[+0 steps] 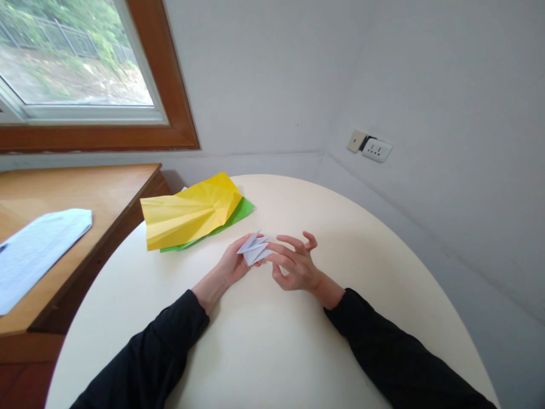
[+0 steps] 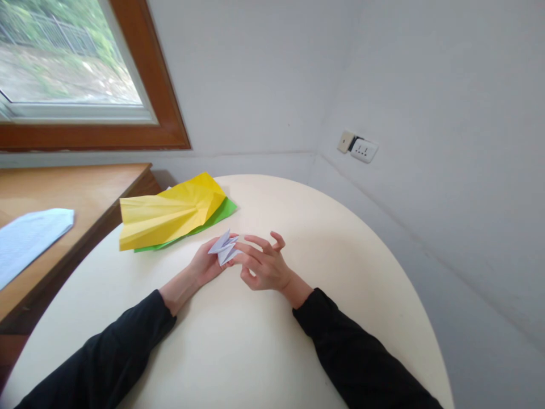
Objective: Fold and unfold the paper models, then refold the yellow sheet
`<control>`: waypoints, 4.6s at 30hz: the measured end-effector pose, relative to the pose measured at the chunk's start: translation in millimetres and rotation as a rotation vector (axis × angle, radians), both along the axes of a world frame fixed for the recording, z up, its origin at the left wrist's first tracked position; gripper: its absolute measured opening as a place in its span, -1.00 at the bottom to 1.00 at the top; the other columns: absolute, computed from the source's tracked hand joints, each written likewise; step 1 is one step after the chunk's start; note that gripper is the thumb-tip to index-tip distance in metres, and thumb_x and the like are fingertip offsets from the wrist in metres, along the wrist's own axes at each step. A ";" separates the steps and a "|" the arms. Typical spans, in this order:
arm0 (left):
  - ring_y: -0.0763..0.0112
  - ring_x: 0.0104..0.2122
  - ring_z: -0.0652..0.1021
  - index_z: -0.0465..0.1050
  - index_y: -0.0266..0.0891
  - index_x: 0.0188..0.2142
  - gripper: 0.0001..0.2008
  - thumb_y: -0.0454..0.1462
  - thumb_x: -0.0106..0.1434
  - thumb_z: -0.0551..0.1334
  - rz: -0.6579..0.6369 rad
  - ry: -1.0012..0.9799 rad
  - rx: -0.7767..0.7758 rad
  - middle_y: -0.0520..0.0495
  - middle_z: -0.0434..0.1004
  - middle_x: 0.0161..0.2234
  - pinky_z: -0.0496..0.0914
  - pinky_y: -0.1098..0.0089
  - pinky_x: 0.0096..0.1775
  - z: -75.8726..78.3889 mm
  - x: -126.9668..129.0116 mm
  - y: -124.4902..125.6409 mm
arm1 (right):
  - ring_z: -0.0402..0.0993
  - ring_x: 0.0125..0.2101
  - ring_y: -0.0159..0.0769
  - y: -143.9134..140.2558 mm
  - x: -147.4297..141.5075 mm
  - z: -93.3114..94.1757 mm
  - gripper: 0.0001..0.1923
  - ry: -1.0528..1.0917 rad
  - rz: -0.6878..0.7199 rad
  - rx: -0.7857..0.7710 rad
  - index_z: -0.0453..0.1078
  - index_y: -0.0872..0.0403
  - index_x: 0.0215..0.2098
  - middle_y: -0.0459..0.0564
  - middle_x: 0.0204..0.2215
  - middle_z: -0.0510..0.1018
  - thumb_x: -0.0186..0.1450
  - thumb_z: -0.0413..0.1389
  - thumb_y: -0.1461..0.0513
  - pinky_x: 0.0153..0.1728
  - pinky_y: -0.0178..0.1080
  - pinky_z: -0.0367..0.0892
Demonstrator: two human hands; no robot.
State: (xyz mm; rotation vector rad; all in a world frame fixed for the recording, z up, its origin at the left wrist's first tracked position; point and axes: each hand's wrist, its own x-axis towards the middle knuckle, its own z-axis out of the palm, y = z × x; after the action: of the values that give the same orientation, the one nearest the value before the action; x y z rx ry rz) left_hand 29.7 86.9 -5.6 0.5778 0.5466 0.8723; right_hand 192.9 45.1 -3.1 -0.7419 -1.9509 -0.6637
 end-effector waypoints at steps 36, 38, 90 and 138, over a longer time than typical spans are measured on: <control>0.38 -0.55 0.53 0.46 -0.44 -0.35 -0.62 -0.24 0.33 -0.06 0.034 -0.146 -0.193 -0.18 0.55 -0.51 0.44 0.38 -0.41 6.6 -1.5 0.3 | 0.25 0.11 -0.36 -0.7 -4.7 1.0 -0.45 -0.216 0.081 -0.244 0.17 0.10 0.05 -0.01 0.00 0.48 0.06 -0.10 0.38 0.21 -0.04 -0.58; 0.37 -0.55 0.54 0.45 -0.44 -0.37 -0.60 -0.25 0.34 -0.09 0.046 -0.150 -0.216 -0.19 0.55 -0.50 0.45 0.36 -0.40 8.3 -1.0 -0.2 | 0.24 0.12 -0.35 -0.4 -4.1 0.2 -0.41 -0.225 0.078 -0.273 0.13 0.12 0.11 0.00 0.01 0.47 0.08 -0.11 0.39 0.20 -0.04 -0.59; 0.18 -0.28 0.57 0.32 -0.33 0.00 -0.58 -0.11 0.31 -0.03 0.008 -0.160 -0.224 -0.25 0.54 -0.29 0.38 0.22 -0.15 7.7 -7.9 0.0 | 0.02 0.22 -0.20 -2.4 -11.9 2.4 -0.53 -0.444 0.071 -0.484 0.23 0.21 0.11 0.18 0.18 0.24 0.24 -0.11 0.27 0.20 0.03 -0.32; 0.07 -0.24 0.56 0.33 -0.28 0.02 -0.54 -0.05 0.25 0.05 -0.182 -0.115 -0.231 -0.26 0.53 -0.18 0.37 0.10 -0.15 5.7 -5.7 -2.1 | 0.40 -0.10 -0.13 -9.4 -18.6 3.4 -0.53 -0.253 0.012 -0.422 0.28 0.18 0.06 0.20 0.03 0.43 0.18 -0.01 0.26 -0.21 -0.09 0.18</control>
State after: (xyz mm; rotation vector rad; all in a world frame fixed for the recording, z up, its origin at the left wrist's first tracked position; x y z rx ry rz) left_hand 24.0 84.8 0.1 0.3581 0.4743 0.6547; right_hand 174.3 35.7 0.2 -0.9351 -2.3644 -0.3501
